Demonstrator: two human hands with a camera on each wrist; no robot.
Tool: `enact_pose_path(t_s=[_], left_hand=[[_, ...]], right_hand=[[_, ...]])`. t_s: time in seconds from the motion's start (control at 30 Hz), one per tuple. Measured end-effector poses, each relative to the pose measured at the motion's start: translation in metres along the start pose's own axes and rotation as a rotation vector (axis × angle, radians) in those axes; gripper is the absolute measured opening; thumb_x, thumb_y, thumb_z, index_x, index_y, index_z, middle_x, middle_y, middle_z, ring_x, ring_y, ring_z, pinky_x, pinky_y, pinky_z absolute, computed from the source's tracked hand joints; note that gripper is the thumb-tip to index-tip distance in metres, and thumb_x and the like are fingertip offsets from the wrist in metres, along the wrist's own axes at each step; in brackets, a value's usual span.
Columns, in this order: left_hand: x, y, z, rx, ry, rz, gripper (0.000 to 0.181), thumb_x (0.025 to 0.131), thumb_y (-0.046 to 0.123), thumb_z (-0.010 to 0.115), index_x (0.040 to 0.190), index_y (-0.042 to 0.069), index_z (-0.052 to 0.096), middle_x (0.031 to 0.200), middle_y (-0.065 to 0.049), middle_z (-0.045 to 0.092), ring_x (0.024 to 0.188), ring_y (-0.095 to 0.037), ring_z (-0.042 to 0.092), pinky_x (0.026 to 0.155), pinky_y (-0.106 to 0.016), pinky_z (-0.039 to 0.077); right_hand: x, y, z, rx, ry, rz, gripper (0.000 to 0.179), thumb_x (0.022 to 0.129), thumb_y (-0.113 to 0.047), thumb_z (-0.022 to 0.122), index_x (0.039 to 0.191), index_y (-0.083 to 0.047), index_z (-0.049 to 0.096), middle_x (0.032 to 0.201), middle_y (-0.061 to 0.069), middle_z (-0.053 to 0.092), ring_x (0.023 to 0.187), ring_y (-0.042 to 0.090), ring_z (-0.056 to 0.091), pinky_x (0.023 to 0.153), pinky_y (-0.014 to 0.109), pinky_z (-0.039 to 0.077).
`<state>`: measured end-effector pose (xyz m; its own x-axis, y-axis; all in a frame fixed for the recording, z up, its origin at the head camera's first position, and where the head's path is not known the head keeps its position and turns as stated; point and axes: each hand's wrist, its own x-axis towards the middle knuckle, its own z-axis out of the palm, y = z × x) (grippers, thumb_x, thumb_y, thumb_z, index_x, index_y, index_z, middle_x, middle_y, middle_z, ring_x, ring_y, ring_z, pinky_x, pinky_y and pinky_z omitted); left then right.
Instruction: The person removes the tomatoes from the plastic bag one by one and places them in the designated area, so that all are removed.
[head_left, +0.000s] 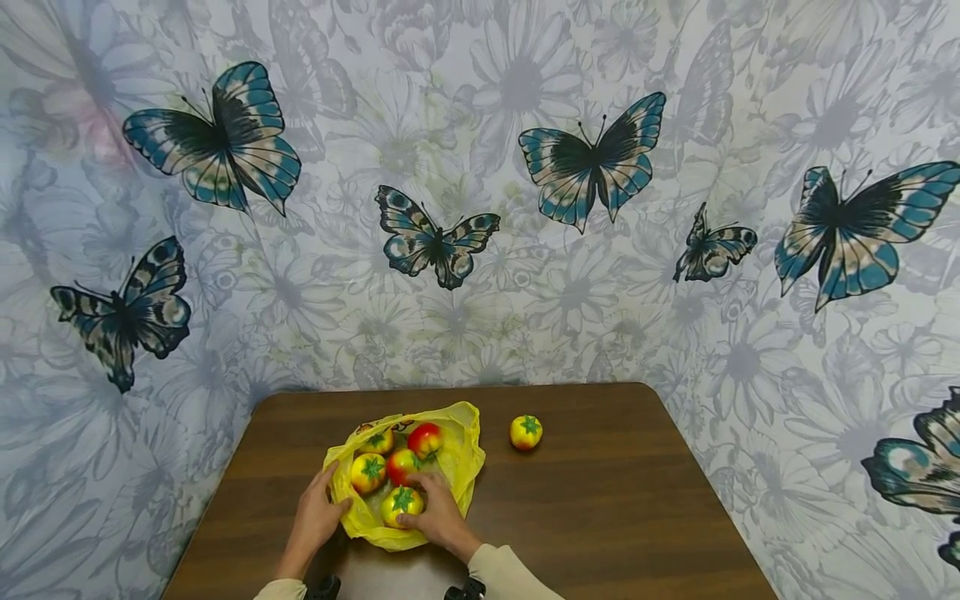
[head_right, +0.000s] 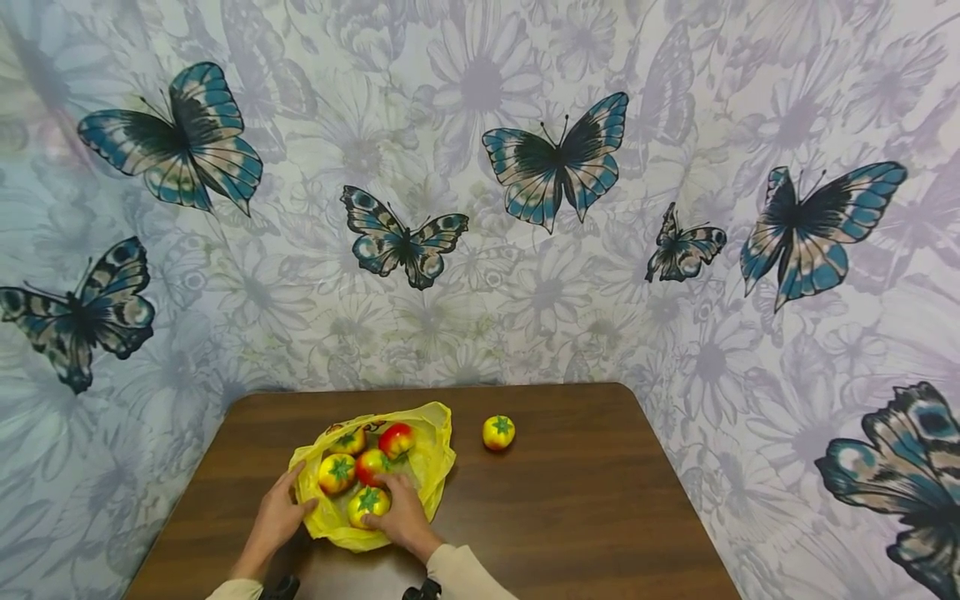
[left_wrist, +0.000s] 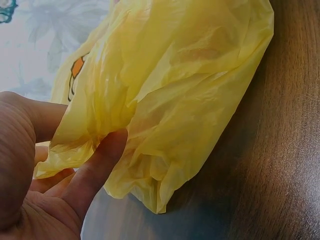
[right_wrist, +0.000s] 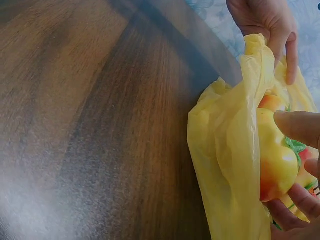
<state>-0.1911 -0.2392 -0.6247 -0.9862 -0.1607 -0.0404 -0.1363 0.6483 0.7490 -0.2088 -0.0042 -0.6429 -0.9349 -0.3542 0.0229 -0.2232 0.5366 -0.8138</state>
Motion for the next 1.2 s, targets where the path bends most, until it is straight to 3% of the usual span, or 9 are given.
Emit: enact_pose_path(t_s=[0.5, 1.2], left_hand=[[-0.0021, 0.0011, -0.0007, 0.011, 0.007, 0.008, 0.074, 0.081, 0.002, 0.069, 0.147, -0.007, 0.036, 0.149, -0.036, 0.035, 0.135, -0.053, 0.037, 0.108, -0.062, 0.036], [-0.0030, 0.0004, 0.0003, 0.009, 0.006, 0.009, 0.075, 0.080, 0.001, 0.069, 0.147, -0.008, 0.036, 0.148, -0.037, 0.035, 0.134, -0.054, 0.038, 0.106, -0.063, 0.038]], right_hand=[[-0.0021, 0.0035, 0.0056, -0.004, -0.031, -0.002, 0.056, 0.073, -0.032, 0.086, 0.123, -0.018, 0.065, 0.112, -0.002, 0.057, 0.101, 0.013, 0.057, 0.089, 0.030, 0.050], [-0.0063, 0.0016, 0.0001, -0.015, 0.007, -0.028, 0.060, 0.073, -0.031, 0.086, 0.126, -0.018, 0.061, 0.118, 0.000, 0.062, 0.108, 0.015, 0.059, 0.092, 0.030, 0.051]])
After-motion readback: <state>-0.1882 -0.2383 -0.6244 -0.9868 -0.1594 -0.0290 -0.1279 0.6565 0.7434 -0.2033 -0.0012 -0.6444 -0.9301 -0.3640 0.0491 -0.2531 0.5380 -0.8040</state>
